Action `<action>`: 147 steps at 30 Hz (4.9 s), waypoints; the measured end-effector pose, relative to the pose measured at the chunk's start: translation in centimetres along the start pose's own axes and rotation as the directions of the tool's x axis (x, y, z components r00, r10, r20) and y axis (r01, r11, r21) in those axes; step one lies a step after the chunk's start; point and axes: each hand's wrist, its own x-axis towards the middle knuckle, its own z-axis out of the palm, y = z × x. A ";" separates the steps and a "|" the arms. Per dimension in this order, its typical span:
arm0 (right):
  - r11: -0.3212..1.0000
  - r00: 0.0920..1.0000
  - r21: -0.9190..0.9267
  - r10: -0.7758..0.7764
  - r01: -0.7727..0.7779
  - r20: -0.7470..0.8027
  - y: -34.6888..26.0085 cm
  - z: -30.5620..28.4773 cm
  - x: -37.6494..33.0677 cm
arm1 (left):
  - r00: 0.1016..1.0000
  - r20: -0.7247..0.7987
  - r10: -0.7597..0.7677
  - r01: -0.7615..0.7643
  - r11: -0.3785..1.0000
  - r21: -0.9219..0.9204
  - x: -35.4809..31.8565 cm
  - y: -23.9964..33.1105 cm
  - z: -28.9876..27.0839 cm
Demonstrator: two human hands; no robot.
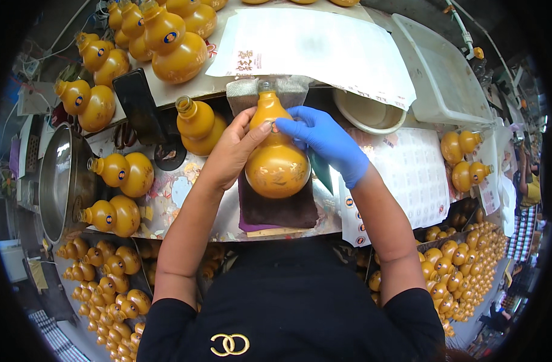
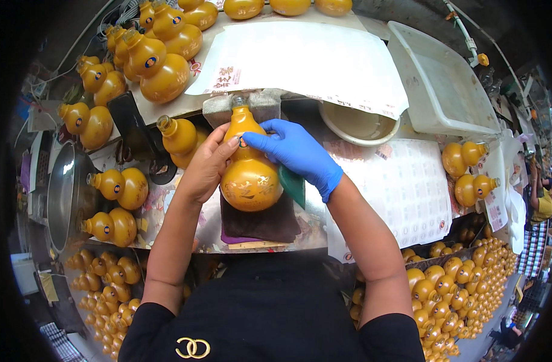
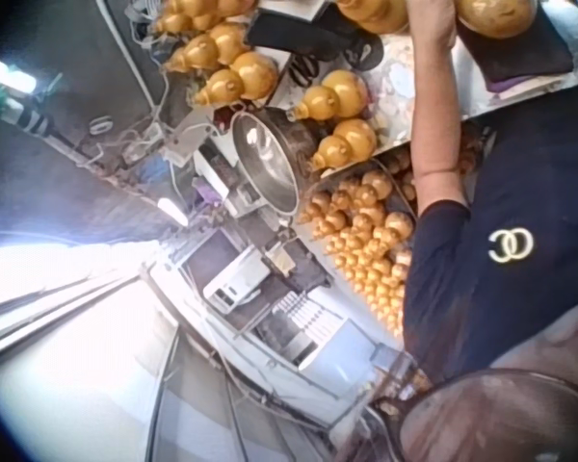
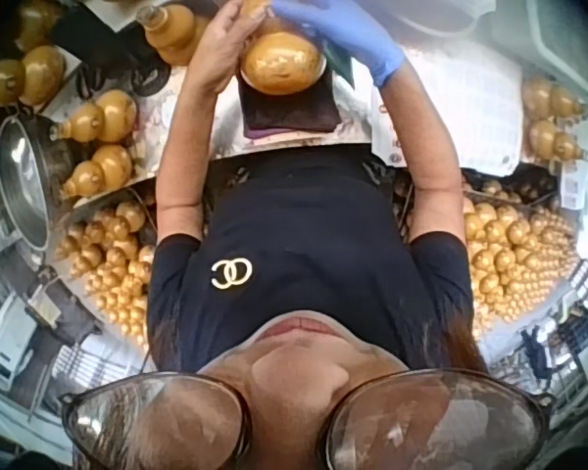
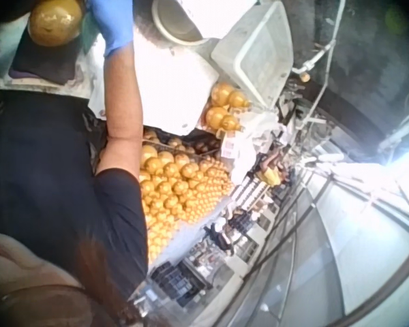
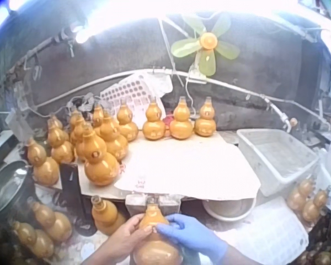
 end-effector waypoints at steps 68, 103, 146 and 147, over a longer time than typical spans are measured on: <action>0.998 1.000 -0.065 0.005 -0.006 -0.012 0.4 0.1 0.4 | 0.995 0.034 -0.095 0.097 0.994 -0.046 1.2 -0.3 -0.3; 0.706 0.966 0.703 0.230 -0.085 -0.114 3.1 -2.5 -1.4 | 0.994 0.056 -0.092 0.088 0.994 0.071 1.1 -0.1 -1.7; 0.654 0.993 0.755 0.113 -0.042 -0.042 0.5 -1.5 -1.9 | 0.999 -0.045 -0.022 0.032 0.971 0.236 0.0 0.1 -0.1; 0.623 0.989 0.781 0.087 0.038 -0.118 -0.2 -1.2 -2.3 | 0.999 -0.016 0.029 -0.023 0.953 0.302 -0.2 0.0 0.3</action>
